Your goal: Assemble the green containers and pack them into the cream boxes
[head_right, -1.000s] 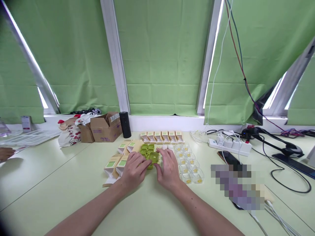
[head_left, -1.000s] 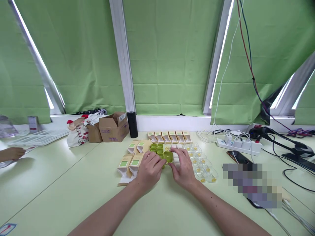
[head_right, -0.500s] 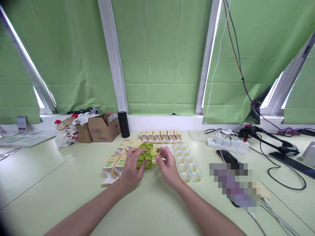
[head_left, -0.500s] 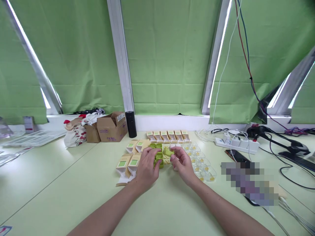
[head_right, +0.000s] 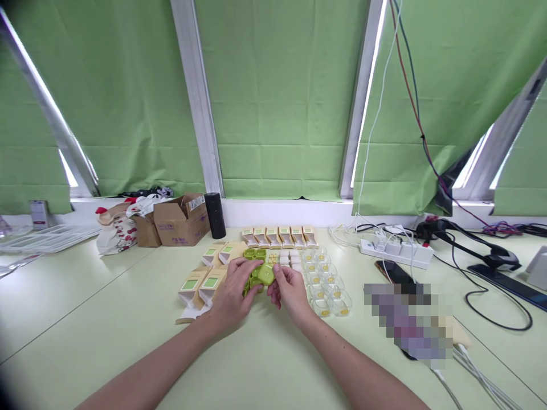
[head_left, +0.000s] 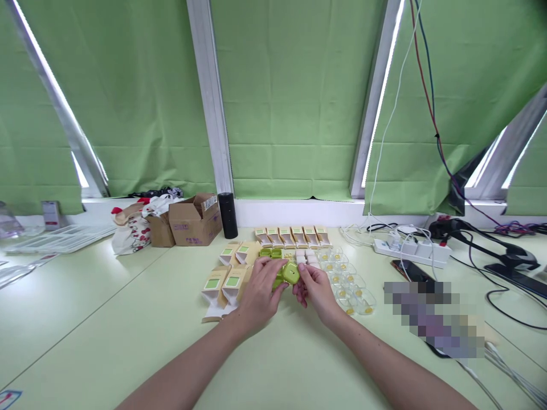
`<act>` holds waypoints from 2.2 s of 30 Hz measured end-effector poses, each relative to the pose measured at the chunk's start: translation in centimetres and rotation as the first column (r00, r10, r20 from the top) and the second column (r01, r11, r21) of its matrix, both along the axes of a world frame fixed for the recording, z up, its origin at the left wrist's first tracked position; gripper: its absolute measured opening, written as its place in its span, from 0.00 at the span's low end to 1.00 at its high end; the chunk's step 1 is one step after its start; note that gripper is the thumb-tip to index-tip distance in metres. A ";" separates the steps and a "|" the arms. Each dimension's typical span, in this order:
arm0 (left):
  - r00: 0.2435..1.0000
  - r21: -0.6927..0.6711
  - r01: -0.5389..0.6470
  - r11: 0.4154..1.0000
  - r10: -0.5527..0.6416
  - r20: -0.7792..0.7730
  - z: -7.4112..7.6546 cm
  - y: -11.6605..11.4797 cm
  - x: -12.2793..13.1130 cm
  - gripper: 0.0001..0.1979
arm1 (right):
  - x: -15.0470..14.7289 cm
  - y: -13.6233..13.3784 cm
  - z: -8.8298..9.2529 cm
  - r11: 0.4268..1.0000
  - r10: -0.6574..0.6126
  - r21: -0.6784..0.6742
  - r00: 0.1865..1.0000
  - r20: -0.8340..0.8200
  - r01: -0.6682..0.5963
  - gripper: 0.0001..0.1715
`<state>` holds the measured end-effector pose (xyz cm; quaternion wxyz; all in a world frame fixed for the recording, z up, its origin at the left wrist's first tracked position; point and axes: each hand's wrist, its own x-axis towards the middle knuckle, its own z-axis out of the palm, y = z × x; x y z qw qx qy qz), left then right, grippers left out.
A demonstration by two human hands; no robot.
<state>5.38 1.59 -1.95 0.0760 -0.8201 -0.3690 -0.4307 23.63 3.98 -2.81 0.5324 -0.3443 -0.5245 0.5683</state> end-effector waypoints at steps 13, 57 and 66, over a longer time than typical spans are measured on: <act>1.000 -0.042 0.015 0.999 -0.015 -0.009 -0.2 0.1 0.0 0.28 | 0.1 0.0 -0.1 1.000 -0.003 0.026 0.999 0.041 0.002 0.40; 0.096 -0.161 0.853 0.497 0.154 0.983 0.7 2.0 -0.8 0.12 | 1.2 -0.1 -0.7 0.698 -0.563 0.528 0.084 0.822 -0.484 0.10; 0.167 -0.208 0.816 0.539 0.125 0.978 0.5 1.9 -1.0 0.14 | 1.2 0.5 -1.1 0.618 -0.661 0.630 0.122 0.740 -0.470 0.11</act>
